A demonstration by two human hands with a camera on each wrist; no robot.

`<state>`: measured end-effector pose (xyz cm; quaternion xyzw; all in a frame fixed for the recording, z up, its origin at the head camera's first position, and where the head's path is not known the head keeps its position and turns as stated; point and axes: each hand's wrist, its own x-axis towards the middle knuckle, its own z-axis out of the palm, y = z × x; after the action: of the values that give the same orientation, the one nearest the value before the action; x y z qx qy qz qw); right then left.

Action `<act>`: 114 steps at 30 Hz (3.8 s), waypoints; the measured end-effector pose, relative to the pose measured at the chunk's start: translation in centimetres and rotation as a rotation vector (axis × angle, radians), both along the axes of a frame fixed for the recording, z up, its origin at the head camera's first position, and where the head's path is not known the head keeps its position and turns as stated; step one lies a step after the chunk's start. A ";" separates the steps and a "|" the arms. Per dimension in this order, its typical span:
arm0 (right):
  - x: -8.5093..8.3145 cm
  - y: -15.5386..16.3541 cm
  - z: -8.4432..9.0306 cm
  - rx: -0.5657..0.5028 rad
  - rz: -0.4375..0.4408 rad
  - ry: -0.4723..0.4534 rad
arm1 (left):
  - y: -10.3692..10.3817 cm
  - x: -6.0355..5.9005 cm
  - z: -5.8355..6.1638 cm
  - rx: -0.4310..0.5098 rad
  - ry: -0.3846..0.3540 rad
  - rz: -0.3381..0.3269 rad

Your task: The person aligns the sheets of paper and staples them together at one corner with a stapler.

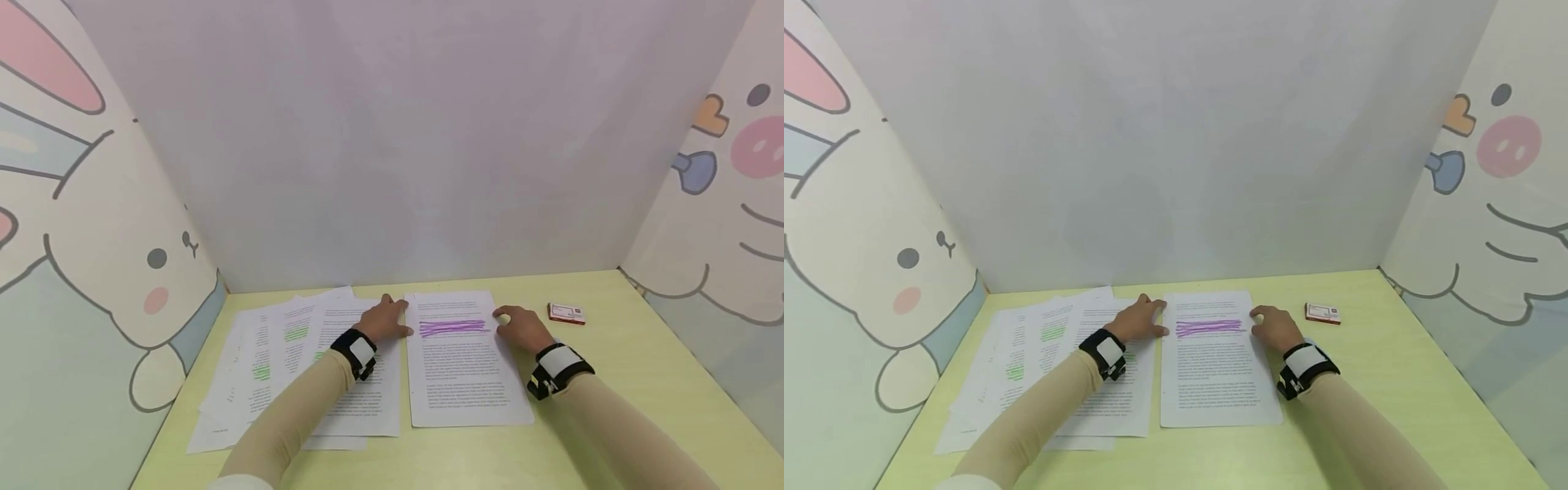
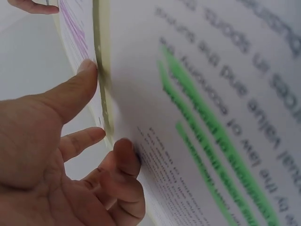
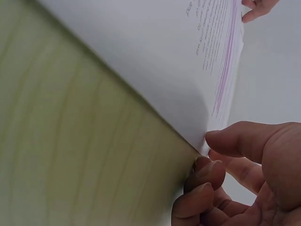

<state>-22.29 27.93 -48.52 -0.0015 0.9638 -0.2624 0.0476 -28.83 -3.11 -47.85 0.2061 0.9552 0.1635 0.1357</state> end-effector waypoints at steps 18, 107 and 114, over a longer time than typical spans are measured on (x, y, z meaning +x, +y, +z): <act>-0.4 -0.9 1.0 -0.026 -0.027 0.035 | -2.6 -0.7 0.8 0.156 0.117 0.088; -2.5 -17.8 0.6 -0.825 -0.054 -0.232 | -21.0 -0.2 0.4 0.490 -0.445 0.416; -2.9 -18.3 0.4 -0.851 -0.067 -0.291 | -21.2 -0.6 0.4 0.550 -0.457 0.427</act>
<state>-25.18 9.68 -48.10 0.0469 0.7530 -0.6342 0.1691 -29.41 -24.31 -47.48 -0.0096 0.8425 0.4786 0.2471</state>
